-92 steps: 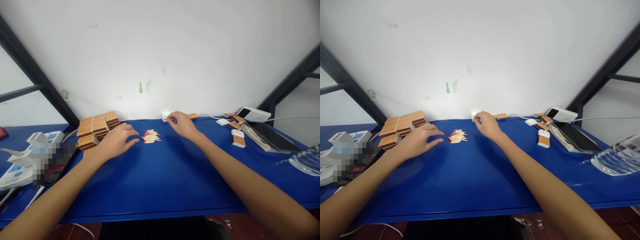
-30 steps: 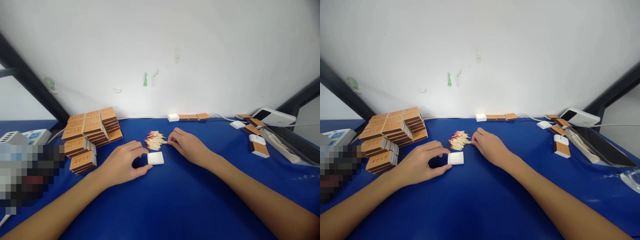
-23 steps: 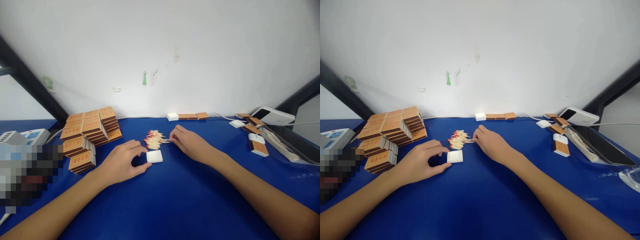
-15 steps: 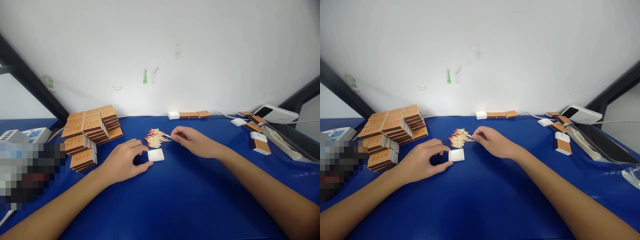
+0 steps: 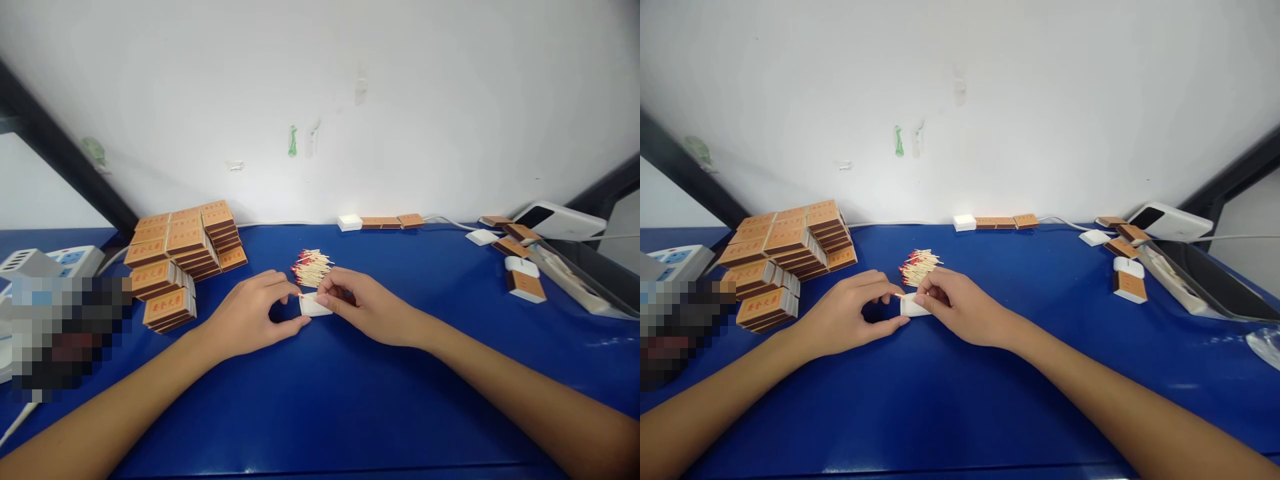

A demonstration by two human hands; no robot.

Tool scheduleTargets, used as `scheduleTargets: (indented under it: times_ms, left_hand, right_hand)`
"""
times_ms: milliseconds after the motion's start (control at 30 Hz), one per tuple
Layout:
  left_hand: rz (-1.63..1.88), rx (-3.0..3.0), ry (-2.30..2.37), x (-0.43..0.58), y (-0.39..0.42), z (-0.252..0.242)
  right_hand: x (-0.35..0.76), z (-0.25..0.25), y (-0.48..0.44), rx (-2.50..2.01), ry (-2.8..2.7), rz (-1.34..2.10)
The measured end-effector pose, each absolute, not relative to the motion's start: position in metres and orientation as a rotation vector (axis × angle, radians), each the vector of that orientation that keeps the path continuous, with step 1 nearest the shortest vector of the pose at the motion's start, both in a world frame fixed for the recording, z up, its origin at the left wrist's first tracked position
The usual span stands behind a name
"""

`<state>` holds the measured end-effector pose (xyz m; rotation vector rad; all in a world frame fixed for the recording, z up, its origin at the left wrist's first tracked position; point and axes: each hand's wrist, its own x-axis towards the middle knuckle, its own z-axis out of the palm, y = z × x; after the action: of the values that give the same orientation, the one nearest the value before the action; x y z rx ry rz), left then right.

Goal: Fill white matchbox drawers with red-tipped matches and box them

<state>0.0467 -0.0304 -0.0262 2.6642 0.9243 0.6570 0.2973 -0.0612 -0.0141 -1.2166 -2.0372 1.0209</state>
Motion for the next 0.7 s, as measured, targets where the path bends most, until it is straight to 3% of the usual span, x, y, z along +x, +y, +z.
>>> scheduleTargets:
  times_ms: [533, 700]
  left_hand:
    - [0.691, 2.739, 0.893, 0.046, -0.032, -0.024]
    - [0.731, 2.781, 0.823, 0.047, -0.034, -0.022]
  right_hand:
    - [0.307, -0.011, -0.061, -1.238, -2.315, 0.672]
    - [0.301, -0.018, -0.063, -1.175, -2.28, 0.714]
